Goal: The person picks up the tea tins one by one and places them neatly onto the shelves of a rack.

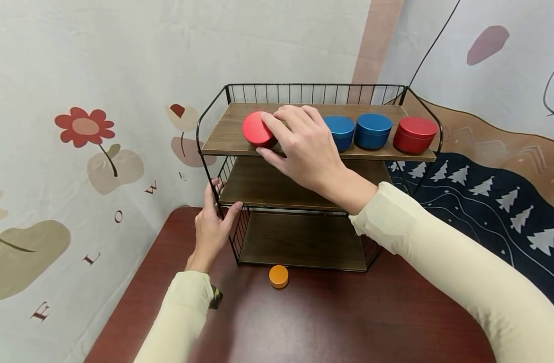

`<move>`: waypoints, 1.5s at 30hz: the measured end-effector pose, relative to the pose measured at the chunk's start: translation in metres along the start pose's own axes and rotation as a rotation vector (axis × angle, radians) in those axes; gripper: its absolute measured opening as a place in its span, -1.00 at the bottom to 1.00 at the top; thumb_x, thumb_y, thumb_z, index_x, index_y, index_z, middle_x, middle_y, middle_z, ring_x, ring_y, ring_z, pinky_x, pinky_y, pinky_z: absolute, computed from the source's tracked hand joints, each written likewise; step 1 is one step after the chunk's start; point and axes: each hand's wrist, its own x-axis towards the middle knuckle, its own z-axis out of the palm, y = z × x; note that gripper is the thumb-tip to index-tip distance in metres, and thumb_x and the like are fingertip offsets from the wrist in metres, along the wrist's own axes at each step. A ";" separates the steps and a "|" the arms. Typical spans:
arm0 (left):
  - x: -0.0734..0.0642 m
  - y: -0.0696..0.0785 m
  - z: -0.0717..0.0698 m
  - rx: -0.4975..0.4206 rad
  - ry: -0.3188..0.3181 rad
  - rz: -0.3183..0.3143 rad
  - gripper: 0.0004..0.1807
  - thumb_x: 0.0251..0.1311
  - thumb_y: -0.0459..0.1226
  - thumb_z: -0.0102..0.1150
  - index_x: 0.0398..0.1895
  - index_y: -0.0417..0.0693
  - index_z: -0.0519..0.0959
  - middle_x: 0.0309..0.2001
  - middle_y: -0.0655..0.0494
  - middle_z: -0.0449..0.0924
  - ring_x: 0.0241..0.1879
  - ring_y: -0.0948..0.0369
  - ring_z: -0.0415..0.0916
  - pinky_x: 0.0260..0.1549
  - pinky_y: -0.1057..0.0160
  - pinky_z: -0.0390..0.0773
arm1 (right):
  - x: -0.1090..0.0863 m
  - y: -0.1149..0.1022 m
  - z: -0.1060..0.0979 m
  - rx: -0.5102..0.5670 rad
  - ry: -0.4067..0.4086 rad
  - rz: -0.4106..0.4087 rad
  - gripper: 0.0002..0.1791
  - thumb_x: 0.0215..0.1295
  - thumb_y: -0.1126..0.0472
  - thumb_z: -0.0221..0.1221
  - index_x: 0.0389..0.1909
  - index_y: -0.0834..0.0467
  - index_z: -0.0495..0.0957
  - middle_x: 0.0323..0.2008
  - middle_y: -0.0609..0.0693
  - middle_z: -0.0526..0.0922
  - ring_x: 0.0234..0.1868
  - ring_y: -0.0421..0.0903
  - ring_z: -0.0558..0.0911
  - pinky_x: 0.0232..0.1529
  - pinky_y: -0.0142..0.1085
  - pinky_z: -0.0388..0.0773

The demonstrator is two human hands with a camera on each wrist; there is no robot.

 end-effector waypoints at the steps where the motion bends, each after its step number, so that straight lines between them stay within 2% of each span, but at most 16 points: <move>1: 0.000 0.000 0.000 -0.001 0.000 0.001 -0.21 0.25 -0.11 0.35 0.48 0.06 0.19 0.28 0.10 0.52 -0.56 0.12 0.38 -0.41 0.11 0.38 | 0.000 0.000 0.000 -0.002 -0.012 0.010 -0.44 0.29 -0.06 0.30 0.15 0.26 0.58 -0.06 0.15 0.64 0.10 0.08 0.55 0.20 -0.07 0.34; 5: 0.000 0.000 0.000 -0.008 0.002 0.000 -0.22 0.25 -0.10 0.35 0.48 0.05 0.20 0.28 0.10 0.52 -0.50 0.07 0.46 -0.39 0.09 0.39 | 0.001 -0.001 0.001 -0.017 -0.048 0.054 -0.47 0.31 -0.07 0.27 0.11 0.24 0.59 -0.11 0.14 0.64 0.07 0.07 0.55 0.18 -0.05 0.34; 9: 0.000 -0.001 0.001 -0.017 0.003 0.007 -0.21 0.25 -0.11 0.35 0.47 0.00 0.21 0.28 0.05 0.52 -0.33 -0.02 0.57 -0.34 0.03 0.41 | 0.002 0.000 0.002 -0.039 -0.065 0.073 -0.52 0.34 -0.09 0.21 0.01 0.24 0.61 -0.17 0.12 0.65 0.03 0.07 0.55 0.14 -0.02 0.35; 12: 0.000 -0.001 0.001 -0.020 0.004 0.012 -0.22 0.25 -0.11 0.35 0.46 -0.04 0.21 0.28 0.04 0.52 -0.34 0.00 0.57 -0.35 0.04 0.42 | 0.002 0.000 0.002 -0.055 -0.075 0.072 -0.53 0.37 -0.11 0.16 -0.03 0.23 0.61 -0.19 0.12 0.66 0.01 0.07 0.55 0.13 -0.02 0.35; 15: 0.000 0.000 0.001 -0.017 0.003 0.015 -0.22 0.26 -0.10 0.34 0.46 -0.06 0.21 0.28 0.05 0.52 -0.46 0.07 0.50 -0.41 0.09 0.39 | 0.002 0.000 0.002 -0.075 -0.087 0.073 -0.53 0.39 -0.13 0.12 -0.06 0.22 0.62 -0.20 0.11 0.67 0.02 0.06 0.55 0.14 -0.01 0.34; 20: 0.001 0.000 0.000 -0.012 -0.006 0.015 -0.21 0.26 -0.08 0.33 0.49 0.03 0.19 0.29 0.08 0.51 -0.54 0.13 0.42 -0.44 0.15 0.38 | 0.002 -0.001 0.002 -0.089 -0.105 0.084 -0.51 0.40 -0.15 0.10 -0.07 0.22 0.62 -0.17 0.11 0.68 0.06 0.07 0.55 0.16 -0.02 0.34; 26: 0.000 -0.001 0.000 -0.021 -0.015 0.006 -0.20 0.26 -0.11 0.34 0.49 0.08 0.18 0.30 0.11 0.51 -0.40 0.02 0.53 -0.37 0.11 0.40 | -0.001 -0.003 -0.001 -0.060 -0.049 0.068 -0.48 0.39 -0.14 0.11 0.06 0.22 0.60 -0.04 0.14 0.66 0.14 0.09 0.53 0.19 -0.01 0.33; 31: 0.000 -0.001 -0.001 -0.020 -0.009 0.016 -0.21 0.25 -0.12 0.35 0.48 0.07 0.19 0.29 0.11 0.52 -0.28 0.11 0.56 -0.37 0.10 0.40 | -0.008 -0.008 -0.006 -0.010 0.017 0.037 -0.45 0.36 -0.12 0.17 0.14 0.24 0.57 -0.02 0.17 0.63 0.11 0.09 0.54 0.17 -0.01 0.36; 37: 0.000 -0.001 0.000 -0.022 -0.006 0.025 -0.22 0.25 -0.12 0.35 0.47 0.02 0.20 0.28 0.10 0.52 -0.44 0.09 0.49 -0.41 0.13 0.39 | -0.019 -0.014 -0.014 0.012 0.057 -0.034 -0.45 0.32 -0.06 0.23 0.15 0.27 0.55 0.03 0.21 0.62 0.12 0.13 0.56 0.22 -0.04 0.37; 42: 0.000 -0.001 0.001 -0.021 -0.002 0.023 -0.21 0.25 -0.10 0.35 0.48 0.03 0.20 0.27 0.03 0.53 -0.41 -0.01 0.54 -0.36 0.06 0.42 | -0.031 -0.019 -0.018 0.022 0.075 -0.072 -0.44 0.30 -0.04 0.25 0.14 0.28 0.56 0.05 0.23 0.61 0.11 0.14 0.56 0.20 -0.05 0.39; 45: 0.000 -0.001 0.001 -0.021 -0.001 0.013 -0.20 0.24 -0.10 0.36 0.48 0.04 0.20 0.27 0.03 0.53 -0.43 -0.01 0.54 -0.35 0.05 0.42 | -0.038 -0.021 -0.019 0.022 0.068 -0.083 -0.43 0.28 -0.05 0.27 0.15 0.28 0.56 0.07 0.24 0.61 0.15 0.14 0.54 0.21 -0.04 0.39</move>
